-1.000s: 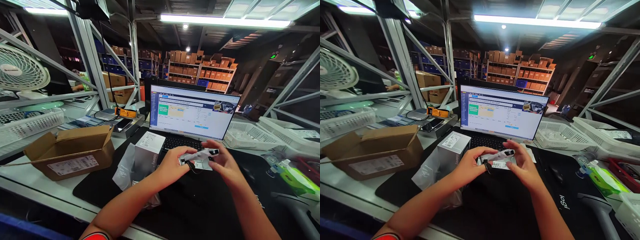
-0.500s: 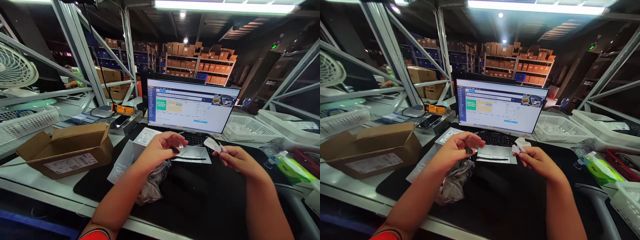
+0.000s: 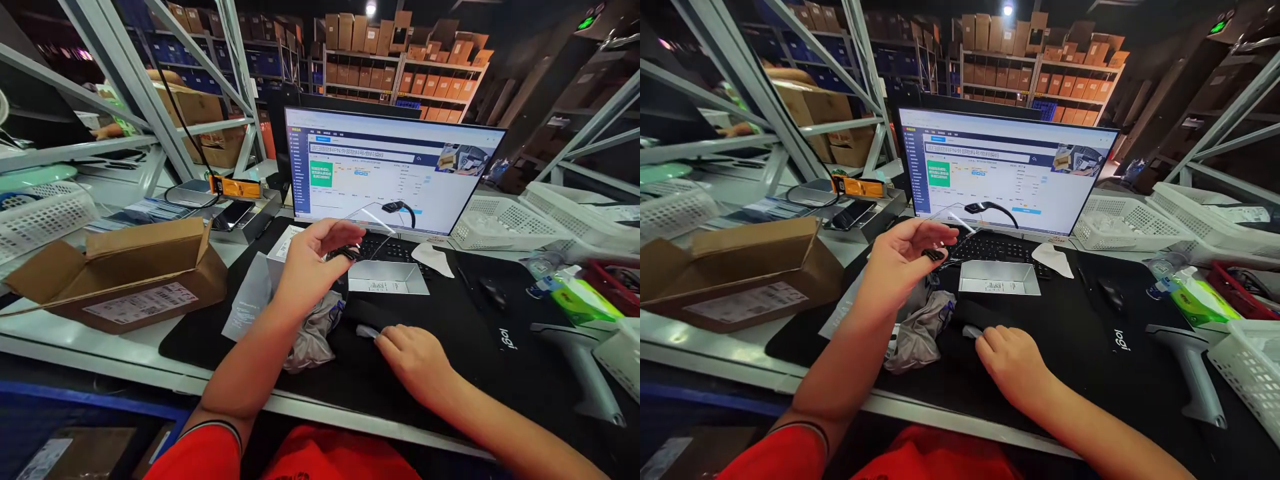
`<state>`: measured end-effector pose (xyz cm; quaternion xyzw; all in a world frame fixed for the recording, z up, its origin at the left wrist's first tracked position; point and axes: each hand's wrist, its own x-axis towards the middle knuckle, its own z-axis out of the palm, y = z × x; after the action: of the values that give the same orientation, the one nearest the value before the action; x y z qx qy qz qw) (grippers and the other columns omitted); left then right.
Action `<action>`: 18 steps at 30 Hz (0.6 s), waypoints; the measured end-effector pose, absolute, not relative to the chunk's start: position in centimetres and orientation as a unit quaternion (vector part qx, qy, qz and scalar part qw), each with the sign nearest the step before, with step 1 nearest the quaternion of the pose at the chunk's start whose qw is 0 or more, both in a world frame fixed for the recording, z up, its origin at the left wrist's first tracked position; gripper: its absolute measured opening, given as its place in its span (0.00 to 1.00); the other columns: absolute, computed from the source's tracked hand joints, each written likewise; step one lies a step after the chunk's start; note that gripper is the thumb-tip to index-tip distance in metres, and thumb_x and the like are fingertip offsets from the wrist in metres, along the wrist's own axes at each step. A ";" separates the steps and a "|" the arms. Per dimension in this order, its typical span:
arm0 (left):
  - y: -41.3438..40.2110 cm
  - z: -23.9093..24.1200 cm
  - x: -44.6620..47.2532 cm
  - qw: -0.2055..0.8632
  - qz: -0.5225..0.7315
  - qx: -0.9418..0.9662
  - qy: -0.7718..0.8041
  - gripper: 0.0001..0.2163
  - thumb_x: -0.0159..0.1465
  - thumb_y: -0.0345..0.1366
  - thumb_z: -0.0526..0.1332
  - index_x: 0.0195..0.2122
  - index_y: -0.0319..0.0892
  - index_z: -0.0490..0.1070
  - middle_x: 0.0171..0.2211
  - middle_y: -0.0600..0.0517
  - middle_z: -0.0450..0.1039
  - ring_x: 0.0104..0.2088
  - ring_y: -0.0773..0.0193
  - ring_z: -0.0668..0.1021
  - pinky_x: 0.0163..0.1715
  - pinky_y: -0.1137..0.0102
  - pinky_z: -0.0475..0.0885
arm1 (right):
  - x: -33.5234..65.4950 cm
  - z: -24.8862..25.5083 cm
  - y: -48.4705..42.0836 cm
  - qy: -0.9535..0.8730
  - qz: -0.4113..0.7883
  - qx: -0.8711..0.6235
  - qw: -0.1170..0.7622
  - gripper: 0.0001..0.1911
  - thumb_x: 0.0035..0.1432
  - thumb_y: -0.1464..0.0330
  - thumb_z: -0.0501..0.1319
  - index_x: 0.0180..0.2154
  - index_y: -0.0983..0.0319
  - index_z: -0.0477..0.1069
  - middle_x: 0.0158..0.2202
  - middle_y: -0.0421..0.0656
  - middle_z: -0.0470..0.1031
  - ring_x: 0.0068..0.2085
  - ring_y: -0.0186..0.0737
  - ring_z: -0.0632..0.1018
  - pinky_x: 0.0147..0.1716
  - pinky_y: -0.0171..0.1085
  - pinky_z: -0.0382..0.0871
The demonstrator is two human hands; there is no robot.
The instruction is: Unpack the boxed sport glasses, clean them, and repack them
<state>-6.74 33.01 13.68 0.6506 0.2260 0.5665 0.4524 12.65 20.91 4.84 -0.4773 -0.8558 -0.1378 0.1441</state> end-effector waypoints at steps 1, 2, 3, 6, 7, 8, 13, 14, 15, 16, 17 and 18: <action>33.0 13.7 -6.6 0.449 0.564 0.655 0.227 0.12 0.55 0.25 0.66 0.41 0.38 0.77 0.42 0.49 0.82 0.44 0.59 0.83 0.53 0.61 0.78 | 12.6 3.7 20.6 -0.860 -0.167 -0.462 0.134 0.12 0.65 0.79 0.54 0.33 0.61 0.71 0.30 0.43 0.76 0.29 0.39 0.73 0.27 0.40 0.57; 32.9 13.6 -6.6 0.447 0.560 0.659 0.229 0.12 0.55 0.25 0.65 0.41 0.38 0.77 0.42 0.49 0.82 0.45 0.59 0.83 0.53 0.62 0.78 | 12.7 2.8 20.3 -0.858 -0.191 -0.457 0.132 0.12 0.64 0.80 0.55 0.34 0.61 0.73 0.31 0.43 0.77 0.30 0.40 0.73 0.28 0.41 0.57; 32.9 13.6 -6.5 0.446 0.555 0.663 0.231 0.12 0.55 0.25 0.65 0.42 0.38 0.77 0.42 0.49 0.82 0.45 0.59 0.83 0.54 0.62 0.77 | 13.0 2.1 20.2 -0.853 -0.206 -0.460 0.138 0.11 0.63 0.80 0.57 0.34 0.62 0.75 0.32 0.43 0.78 0.32 0.41 0.73 0.29 0.41 0.58; 32.6 13.4 -6.3 0.434 0.540 0.679 0.242 0.14 0.55 0.24 0.64 0.43 0.40 0.77 0.43 0.50 0.82 0.46 0.60 0.83 0.53 0.65 0.77 | 13.7 1.5 20.1 -0.836 -0.203 -0.484 0.160 0.02 0.62 0.74 0.65 0.36 0.62 0.77 0.35 0.43 0.79 0.37 0.44 0.73 0.34 0.43 0.60; 32.6 13.4 -6.2 0.426 0.536 0.686 0.245 0.14 0.55 0.23 0.64 0.43 0.40 0.77 0.43 0.50 0.82 0.46 0.60 0.83 0.53 0.65 0.78 | 13.9 1.7 20.1 -0.835 -0.193 -0.489 0.162 0.00 0.61 0.71 0.67 0.36 0.62 0.78 0.35 0.43 0.78 0.38 0.45 0.73 0.36 0.43 0.61; 32.5 13.3 -6.2 0.417 0.534 0.692 0.248 0.14 0.55 0.23 0.64 0.43 0.40 0.77 0.43 0.50 0.82 0.46 0.60 0.83 0.53 0.66 0.78 | 13.9 2.1 20.1 -0.836 -0.183 -0.492 0.163 0.02 0.61 0.70 0.68 0.37 0.63 0.78 0.35 0.43 0.78 0.39 0.45 0.73 0.38 0.44 0.61; 32.4 13.2 -6.2 0.380 0.530 0.711 0.262 0.16 0.55 0.22 0.63 0.44 0.41 0.78 0.44 0.51 0.82 0.46 0.61 0.82 0.52 0.67 0.78 | 14.4 4.3 19.0 -0.840 -0.163 -0.451 0.254 0.10 0.64 0.77 0.63 0.47 0.65 0.76 0.39 0.44 0.80 0.40 0.42 0.74 0.45 0.44 0.64; 32.5 13.2 -6.2 0.375 0.531 0.711 0.267 0.17 0.54 0.21 0.63 0.44 0.42 0.78 0.44 0.52 0.82 0.46 0.61 0.82 0.52 0.67 0.77 | 15.1 4.6 19.0 -0.832 -0.167 -0.447 0.282 0.12 0.64 0.78 0.62 0.49 0.64 0.75 0.40 0.44 0.80 0.40 0.41 0.74 0.45 0.44 0.65; 32.5 13.2 -6.3 0.372 0.532 0.710 0.272 0.18 0.54 0.21 0.63 0.44 0.42 0.78 0.44 0.52 0.82 0.46 0.61 0.82 0.52 0.67 0.77 | 16.0 4.9 19.2 -0.820 -0.177 -0.452 0.305 0.13 0.64 0.78 0.61 0.49 0.63 0.75 0.40 0.44 0.80 0.39 0.40 0.75 0.45 0.44 0.65; 32.5 13.1 -6.3 0.370 0.532 0.710 0.277 0.18 0.54 0.21 0.63 0.44 0.42 0.78 0.44 0.52 0.82 0.47 0.61 0.82 0.52 0.67 0.77 | 17.2 5.1 19.6 -0.802 -0.190 -0.469 0.317 0.12 0.64 0.77 0.61 0.48 0.63 0.75 0.39 0.44 0.80 0.40 0.41 0.75 0.45 0.44 0.66; 32.6 13.1 -6.3 0.367 0.533 0.709 0.279 0.18 0.54 0.21 0.63 0.44 0.42 0.78 0.44 0.52 0.82 0.47 0.60 0.82 0.52 0.66 0.77 | 18.7 5.1 20.2 -0.781 -0.201 -0.498 0.318 0.11 0.65 0.76 0.61 0.47 0.62 0.76 0.39 0.45 0.80 0.40 0.42 0.76 0.44 0.44 0.66; 32.6 13.1 -6.3 0.366 0.533 0.710 0.280 0.17 0.54 0.21 0.63 0.44 0.42 0.78 0.44 0.52 0.82 0.46 0.60 0.82 0.52 0.66 0.77 | 20.4 5.1 21.2 -0.757 -0.204 -0.540 0.307 0.10 0.65 0.73 0.61 0.46 0.61 0.77 0.40 0.46 0.80 0.41 0.44 0.77 0.44 0.45 0.67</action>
<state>-6.33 32.58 13.13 0.7097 0.2802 0.5331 0.3655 20.37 21.16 5.07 -0.5398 -0.7570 -0.2036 0.3068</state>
